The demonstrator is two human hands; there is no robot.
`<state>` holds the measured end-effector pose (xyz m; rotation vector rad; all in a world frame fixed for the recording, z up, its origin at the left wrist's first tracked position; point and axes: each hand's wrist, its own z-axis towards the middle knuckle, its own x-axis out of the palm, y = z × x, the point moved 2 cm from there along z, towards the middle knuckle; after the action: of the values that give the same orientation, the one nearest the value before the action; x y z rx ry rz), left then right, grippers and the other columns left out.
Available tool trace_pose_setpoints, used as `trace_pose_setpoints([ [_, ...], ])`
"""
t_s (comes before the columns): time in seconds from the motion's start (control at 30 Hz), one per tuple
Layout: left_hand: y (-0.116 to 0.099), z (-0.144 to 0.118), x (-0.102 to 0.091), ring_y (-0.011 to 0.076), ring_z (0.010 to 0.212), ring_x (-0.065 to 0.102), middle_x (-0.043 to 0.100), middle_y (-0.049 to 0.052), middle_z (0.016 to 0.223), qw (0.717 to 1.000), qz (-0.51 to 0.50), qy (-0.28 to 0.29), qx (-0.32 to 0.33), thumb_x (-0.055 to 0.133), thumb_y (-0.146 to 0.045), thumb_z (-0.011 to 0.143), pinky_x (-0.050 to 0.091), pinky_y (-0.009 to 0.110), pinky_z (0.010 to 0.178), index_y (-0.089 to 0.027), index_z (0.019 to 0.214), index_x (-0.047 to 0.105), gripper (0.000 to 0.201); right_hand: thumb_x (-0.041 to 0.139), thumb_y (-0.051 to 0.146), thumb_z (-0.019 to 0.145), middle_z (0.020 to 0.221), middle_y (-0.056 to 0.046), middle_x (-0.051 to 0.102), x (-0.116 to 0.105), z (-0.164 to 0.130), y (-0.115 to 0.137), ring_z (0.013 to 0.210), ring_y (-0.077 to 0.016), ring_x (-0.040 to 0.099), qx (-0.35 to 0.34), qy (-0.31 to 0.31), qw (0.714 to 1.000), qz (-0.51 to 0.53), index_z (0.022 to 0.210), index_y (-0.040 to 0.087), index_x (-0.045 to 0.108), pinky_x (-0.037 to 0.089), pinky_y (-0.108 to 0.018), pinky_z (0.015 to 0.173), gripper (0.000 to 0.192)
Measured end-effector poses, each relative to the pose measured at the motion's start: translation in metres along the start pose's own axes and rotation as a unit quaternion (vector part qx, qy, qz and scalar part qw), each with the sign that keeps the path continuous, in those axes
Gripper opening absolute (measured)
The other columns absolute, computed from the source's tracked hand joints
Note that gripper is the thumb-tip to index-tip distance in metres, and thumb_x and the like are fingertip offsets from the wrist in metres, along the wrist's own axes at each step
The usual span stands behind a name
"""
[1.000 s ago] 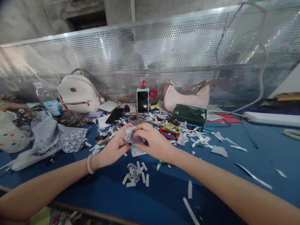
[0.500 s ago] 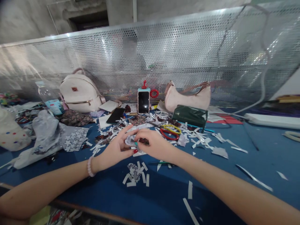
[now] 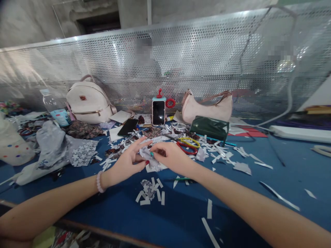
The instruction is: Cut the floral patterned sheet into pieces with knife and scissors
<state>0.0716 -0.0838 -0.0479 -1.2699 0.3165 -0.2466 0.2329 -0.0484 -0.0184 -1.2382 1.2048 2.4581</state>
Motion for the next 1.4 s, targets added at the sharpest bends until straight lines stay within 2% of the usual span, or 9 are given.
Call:
trace_pose_setpoints([
  [0.1, 0.0, 0.001, -0.001, 0.0105, 0.078, 0.063, 0.029, 0.014, 0.146, 1.0, -0.022, 0.01, 0.0, 0.062, -0.012, 0.072, 0.049, 0.024, 0.07, -0.031, 0.138, 0.026, 0.077, 0.047, 0.021, 0.075, 0.063, 0.001, 0.058, 0.001, 0.0, -0.003, 0.054, -0.0125, 0.05, 0.001, 0.001, 1.0, 0.008, 0.076, 0.019, 0.06, 0.038, -0.024, 0.05, 0.013],
  [0.17, 0.001, 0.002, -0.001, 0.0154, 0.088, 0.063, 0.036, 0.013, 0.142, 0.999, -0.035, 0.008, -0.001, 0.064, -0.016, 0.073, 0.05, 0.027, 0.074, -0.028, 0.135, 0.031, 0.071, 0.047, 0.021, 0.074, 0.064, 0.001, 0.057, 0.003, -0.001, -0.002, 0.055, -0.0122, 0.05, -0.005, 0.005, 1.0, 0.02, 0.074, 0.02, 0.058, 0.038, -0.024, 0.051, 0.011],
  [0.27, 0.003, 0.004, -0.004, 0.0241, 0.107, 0.056, 0.048, 0.014, 0.133, 0.999, -0.03, -0.026, -0.011, 0.064, -0.023, 0.076, 0.051, 0.029, 0.075, -0.02, 0.127, 0.04, 0.057, 0.047, 0.02, 0.072, 0.062, 0.002, 0.054, 0.003, -0.002, 0.001, 0.054, -0.0117, 0.048, -0.015, 0.006, 0.999, 0.033, 0.071, 0.02, 0.055, 0.038, -0.024, 0.051, 0.008],
  [0.33, 0.004, 0.006, -0.005, 0.0262, 0.112, 0.053, 0.052, 0.014, 0.127, 0.999, -0.013, -0.043, -0.019, 0.064, -0.024, 0.075, 0.051, 0.03, 0.077, -0.016, 0.123, 0.044, 0.052, 0.046, 0.019, 0.072, 0.061, 0.002, 0.053, 0.003, -0.002, 0.002, 0.053, -0.0114, 0.047, -0.016, 0.004, 0.999, 0.036, 0.07, 0.02, 0.053, 0.037, -0.024, 0.051, 0.007],
  [0.5, 0.003, 0.007, -0.006, 0.0245, 0.102, 0.06, 0.064, 0.012, 0.111, 0.999, 0.025, -0.033, -0.028, 0.066, -0.02, 0.072, 0.049, 0.035, 0.086, -0.013, 0.118, 0.053, 0.049, 0.048, 0.018, 0.072, 0.063, 0.002, 0.054, 0.004, -0.002, 0.002, 0.054, -0.0112, 0.047, -0.008, 0.018, 0.999, 0.04, 0.071, 0.02, 0.052, 0.038, -0.023, 0.051, 0.005],
  [0.73, 0.004, 0.01, -0.01, 0.0212, 0.088, 0.065, 0.07, 0.007, 0.094, 0.997, 0.068, -0.035, -0.009, 0.06, -0.018, 0.071, 0.052, 0.033, 0.082, -0.014, 0.094, 0.065, 0.024, 0.05, 0.019, 0.073, 0.067, 0.0, 0.055, 0.004, -0.002, 0.004, 0.058, -0.0121, 0.049, -0.033, 0.001, 0.999, 0.027, 0.068, 0.02, 0.051, 0.04, -0.024, 0.055, 0.005],
  [0.9, 0.005, 0.014, -0.016, 0.0192, 0.079, 0.065, 0.07, 0.006, 0.083, 0.995, 0.077, -0.061, 0.002, 0.061, -0.017, 0.068, 0.052, 0.031, 0.077, -0.013, 0.083, 0.064, 0.016, 0.047, 0.017, 0.073, 0.067, 0.001, 0.053, 0.004, -0.002, 0.003, 0.058, -0.0115, 0.048, -0.045, -0.006, 0.999, 0.022, 0.068, 0.02, 0.049, 0.039, -0.024, 0.055, 0.006],
  [1.1, 0.004, 0.015, -0.022, 0.015, 0.061, 0.062, 0.067, 0.004, 0.072, 0.989, 0.107, -0.088, -0.042, 0.061, -0.018, 0.068, 0.051, 0.027, 0.061, -0.013, 0.077, 0.065, 0.011, 0.045, 0.015, 0.069, 0.062, 0.003, 0.048, 0.002, -0.002, 0.002, 0.053, -0.0103, 0.043, -0.041, -0.012, 0.999, 0.012, 0.066, 0.021, 0.045, 0.035, -0.022, 0.051, 0.007],
  [1.4, 0.004, 0.019, -0.035, 0.0145, 0.063, 0.064, 0.068, 0.003, 0.073, 0.982, 0.151, -0.115, -0.013, 0.06, -0.023, 0.071, 0.052, 0.024, 0.061, -0.015, 0.077, 0.064, 0.01, 0.045, 0.015, 0.069, 0.061, 0.003, 0.047, 0.004, -0.003, -0.001, 0.054, -0.0111, 0.044, -0.034, 0.02, 0.999, 0.016, 0.066, 0.021, 0.043, 0.035, -0.024, 0.052, 0.007],
])
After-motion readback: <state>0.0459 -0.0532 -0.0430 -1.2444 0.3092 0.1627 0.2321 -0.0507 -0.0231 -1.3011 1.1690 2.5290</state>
